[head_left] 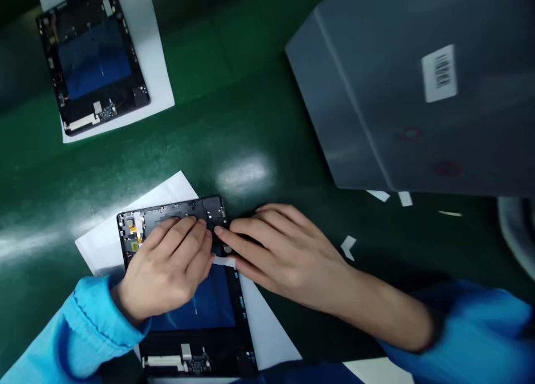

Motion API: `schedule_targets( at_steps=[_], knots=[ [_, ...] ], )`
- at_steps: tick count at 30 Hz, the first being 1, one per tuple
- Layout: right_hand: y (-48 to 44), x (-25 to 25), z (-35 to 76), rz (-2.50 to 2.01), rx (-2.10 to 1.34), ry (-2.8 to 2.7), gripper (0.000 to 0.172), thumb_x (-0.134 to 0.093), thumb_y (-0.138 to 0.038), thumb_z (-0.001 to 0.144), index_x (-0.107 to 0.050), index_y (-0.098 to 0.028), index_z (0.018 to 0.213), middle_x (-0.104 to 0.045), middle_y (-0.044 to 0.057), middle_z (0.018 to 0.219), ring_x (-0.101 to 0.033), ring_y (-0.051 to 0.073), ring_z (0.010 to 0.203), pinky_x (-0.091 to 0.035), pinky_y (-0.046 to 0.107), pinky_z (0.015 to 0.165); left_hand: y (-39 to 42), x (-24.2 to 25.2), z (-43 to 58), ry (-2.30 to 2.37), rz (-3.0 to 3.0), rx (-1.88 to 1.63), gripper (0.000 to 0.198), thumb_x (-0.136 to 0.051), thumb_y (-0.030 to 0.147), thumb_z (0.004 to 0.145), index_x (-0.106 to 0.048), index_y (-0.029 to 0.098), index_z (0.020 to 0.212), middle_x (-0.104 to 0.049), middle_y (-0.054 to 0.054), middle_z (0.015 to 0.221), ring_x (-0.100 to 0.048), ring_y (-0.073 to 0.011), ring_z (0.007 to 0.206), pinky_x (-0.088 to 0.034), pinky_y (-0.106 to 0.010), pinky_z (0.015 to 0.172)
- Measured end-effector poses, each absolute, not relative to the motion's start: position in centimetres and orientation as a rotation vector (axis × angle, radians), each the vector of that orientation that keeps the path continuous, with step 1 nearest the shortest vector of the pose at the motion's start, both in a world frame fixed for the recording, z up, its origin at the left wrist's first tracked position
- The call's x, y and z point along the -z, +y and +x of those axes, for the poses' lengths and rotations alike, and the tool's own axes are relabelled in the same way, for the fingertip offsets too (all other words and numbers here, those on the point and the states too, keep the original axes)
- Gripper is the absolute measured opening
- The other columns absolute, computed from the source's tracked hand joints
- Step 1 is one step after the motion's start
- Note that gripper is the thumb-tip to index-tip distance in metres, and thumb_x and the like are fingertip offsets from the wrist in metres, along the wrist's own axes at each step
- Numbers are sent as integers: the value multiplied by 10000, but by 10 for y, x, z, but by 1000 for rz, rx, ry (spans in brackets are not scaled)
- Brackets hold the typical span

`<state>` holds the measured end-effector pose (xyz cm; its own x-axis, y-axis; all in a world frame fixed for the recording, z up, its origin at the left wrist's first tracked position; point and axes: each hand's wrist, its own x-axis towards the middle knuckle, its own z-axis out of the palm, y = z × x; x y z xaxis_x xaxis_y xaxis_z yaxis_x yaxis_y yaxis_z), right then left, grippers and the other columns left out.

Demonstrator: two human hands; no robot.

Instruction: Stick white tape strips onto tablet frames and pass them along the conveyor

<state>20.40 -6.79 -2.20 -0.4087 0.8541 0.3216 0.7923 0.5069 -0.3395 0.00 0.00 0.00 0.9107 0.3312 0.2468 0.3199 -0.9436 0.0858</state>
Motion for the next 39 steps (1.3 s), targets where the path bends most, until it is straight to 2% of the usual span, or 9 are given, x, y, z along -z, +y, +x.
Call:
schedule_targets(
  at_steps=[8,18,26,32,36,39],
  knots=[
    [-68,23,203,-1369,-92,-2325,240,-518,-223,936,-686,-139,1087,-702,51,932,-545,189,834,-458,376,856,3,1,-1,507,3018,-438,211,-605,195,892,-672,69,1047,-729,-109,1040,-673,-236,981,-572,-386,857],
    [-70,23,203,-1360,-211,-2304,228,-529,-167,916,-680,-166,1087,-691,45,901,-560,182,822,-473,397,899,4,2,-3,511,2967,-440,199,-606,198,890,-682,77,1029,-729,-104,1035,-659,-223,1005,-556,-376,909],
    [-67,21,200,-1408,-348,-2285,242,-521,-144,904,-668,-156,1096,-654,31,856,-543,191,806,-453,418,932,7,4,-4,516,2873,-453,209,-637,185,865,-668,94,1051,-726,-103,1032,-658,-233,1002,-570,-394,887],
    [-76,16,210,-1231,-296,-2105,209,-526,-163,903,-668,-174,1055,-691,21,890,-582,162,804,-473,436,965,11,-2,-4,543,2841,-382,210,-621,190,876,-654,123,1073,-710,-101,1045,-641,-236,1027,-557,-395,879],
    [-88,12,220,-1240,-294,-1935,192,-540,-160,883,-655,-196,1033,-690,22,884,-606,144,764,-508,428,904,14,-24,10,396,3064,-256,177,-567,160,904,-651,90,1043,-700,-102,990,-637,-235,935,-531,-370,775],
    [-90,17,223,-1247,-308,-1905,192,-547,-164,880,-642,-188,1045,-677,34,870,-611,151,767,-517,436,876,17,-38,27,97,3295,-107,142,-526,103,894,-668,102,890,-665,-78,869,-607,-214,781,-452,-341,623]
  ],
)
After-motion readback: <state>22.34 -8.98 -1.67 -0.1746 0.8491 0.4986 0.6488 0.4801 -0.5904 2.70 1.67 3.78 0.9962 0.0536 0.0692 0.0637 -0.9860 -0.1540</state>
